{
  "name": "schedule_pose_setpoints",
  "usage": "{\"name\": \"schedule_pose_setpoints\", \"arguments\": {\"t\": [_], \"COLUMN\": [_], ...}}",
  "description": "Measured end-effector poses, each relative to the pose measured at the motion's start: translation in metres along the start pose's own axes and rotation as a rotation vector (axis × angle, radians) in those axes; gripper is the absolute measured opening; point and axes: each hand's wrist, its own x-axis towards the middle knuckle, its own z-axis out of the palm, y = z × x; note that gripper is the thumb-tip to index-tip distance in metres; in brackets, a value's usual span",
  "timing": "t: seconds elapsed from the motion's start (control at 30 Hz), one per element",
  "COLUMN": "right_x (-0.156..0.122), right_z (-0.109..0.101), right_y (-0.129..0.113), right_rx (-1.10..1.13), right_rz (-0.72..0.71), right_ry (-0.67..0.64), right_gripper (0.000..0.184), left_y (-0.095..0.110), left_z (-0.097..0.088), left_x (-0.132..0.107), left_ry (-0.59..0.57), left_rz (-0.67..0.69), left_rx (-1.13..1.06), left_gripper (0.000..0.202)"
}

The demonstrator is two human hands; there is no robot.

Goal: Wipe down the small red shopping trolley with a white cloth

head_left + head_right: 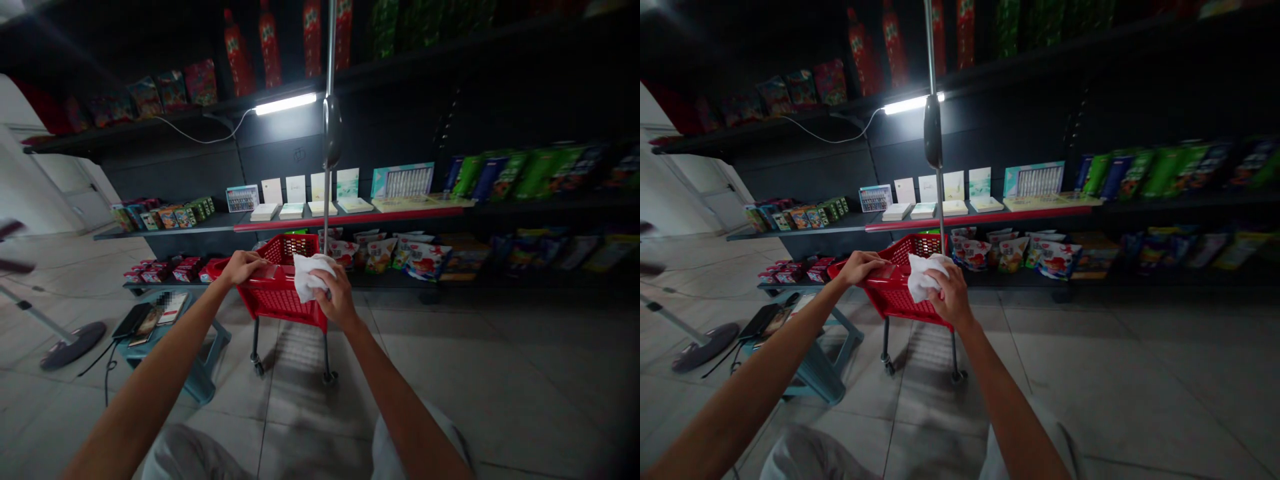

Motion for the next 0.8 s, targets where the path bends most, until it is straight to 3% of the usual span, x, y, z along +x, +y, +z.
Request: {"name": "schedule_pose_setpoints", "arguments": {"t": [0.23,0.4,0.57,0.67,0.8], "right_x": [-0.005,-0.007,-0.006,-0.006,-0.010], "right_z": [0.015,0.032,0.041,0.041,0.038], "right_y": [-0.027,-0.053,-0.081,-0.094,-0.104], "right_rx": [0.012,-0.011,-0.056,-0.051,-0.051], "right_rz": [-0.132,-0.045,-0.017,-0.038,-0.036], "right_ry": [-0.021,0.015,0.007,0.009,0.005], "right_gripper": [0.046,0.044,0.043,0.045,0.043], "left_y": [-0.016,-0.018,-0.005,-0.002,-0.006], "left_z": [-0.017,-0.023,-0.005,0.013,0.016], "left_x": [-0.008,-0.018,-0.022,-0.019,-0.011], "left_ry": [0.079,0.218,0.417,0.350,0.098], "left_rz": [-0.133,-0.250,-0.342,-0.339,-0.304], "left_rx": [0.049,0.333,0.559,0.557,0.539], "left_gripper": [0.051,0.052,0.039,0.036,0.032]}}
